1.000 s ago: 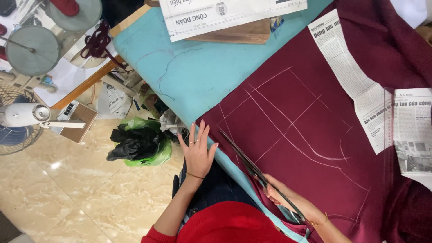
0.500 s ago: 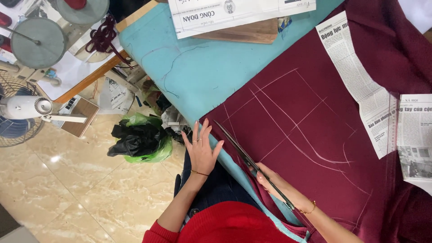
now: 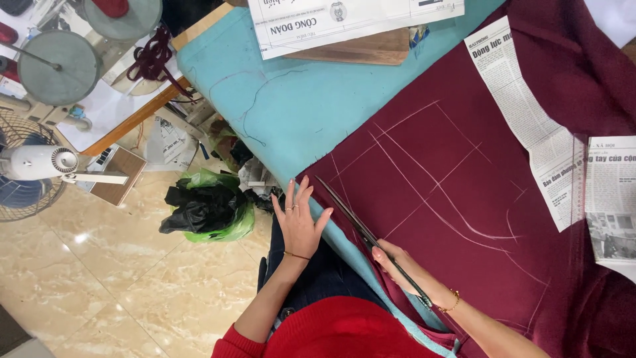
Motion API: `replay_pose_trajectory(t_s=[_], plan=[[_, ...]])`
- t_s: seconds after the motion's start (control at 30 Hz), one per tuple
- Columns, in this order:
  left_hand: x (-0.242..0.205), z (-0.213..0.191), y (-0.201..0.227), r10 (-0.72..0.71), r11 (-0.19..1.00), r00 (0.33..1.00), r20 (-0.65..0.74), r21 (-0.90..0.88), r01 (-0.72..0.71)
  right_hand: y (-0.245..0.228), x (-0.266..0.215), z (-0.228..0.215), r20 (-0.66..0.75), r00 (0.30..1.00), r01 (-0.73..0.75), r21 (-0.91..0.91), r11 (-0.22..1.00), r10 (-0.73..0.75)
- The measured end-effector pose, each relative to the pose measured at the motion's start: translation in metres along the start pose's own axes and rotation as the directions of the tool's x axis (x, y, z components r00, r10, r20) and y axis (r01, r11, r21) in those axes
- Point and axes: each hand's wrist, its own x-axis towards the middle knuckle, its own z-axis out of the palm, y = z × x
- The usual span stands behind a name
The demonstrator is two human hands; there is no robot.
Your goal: The person uses a ruler and chalk to draw pattern lines on a piece of maroon fabric laid out on a table. They then use scissors to cut the fabric along the marked lines.
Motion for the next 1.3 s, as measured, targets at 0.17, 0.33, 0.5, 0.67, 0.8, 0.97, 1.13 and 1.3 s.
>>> replay_pose_trajectory(t_s=[0.17,0.33,0.5,0.67,0.8,0.97,1.13,1.3], plan=[[0.001,-0.002,0.000,-0.022,0.999,1.000,0.005,0.030,0.022,-0.008,-0.002,-0.003,0.021,0.995,-0.095,-0.055,0.994,0.097],[0.001,0.001,-0.002,-0.014,1.000,1.000,-0.012,0.009,0.014,-0.025,0.005,-0.002,0.043,0.966,-0.249,-0.129,0.960,0.256],[-0.003,0.011,-0.009,-0.021,0.998,0.999,0.026,-0.066,0.022,-0.040,0.011,-0.004,-0.024,0.978,-0.209,-0.072,0.975,0.208],[-0.002,0.009,-0.008,-0.026,0.994,0.999,0.036,-0.105,0.030,-0.016,0.029,0.002,-0.057,0.980,-0.197,-0.115,0.974,0.191],[0.000,0.012,-0.013,-0.012,0.996,0.999,0.038,-0.090,0.015,-0.016,0.032,0.005,-0.085,0.982,-0.180,-0.105,0.978,0.171],[0.004,-0.002,-0.022,0.147,0.985,0.989,0.008,-0.096,-0.145,-0.024,0.008,0.011,-0.062,0.998,-0.029,0.012,1.000,0.029],[-0.031,-0.002,-0.085,-0.033,0.910,0.999,0.025,-0.413,0.040,-0.022,-0.020,0.030,-0.144,0.984,-0.074,0.202,0.977,0.104],[-0.108,0.079,-0.242,-0.631,0.479,0.739,0.236,-0.631,0.611,-0.012,-0.044,0.057,-0.259,0.966,0.081,0.306,0.949,0.001]])
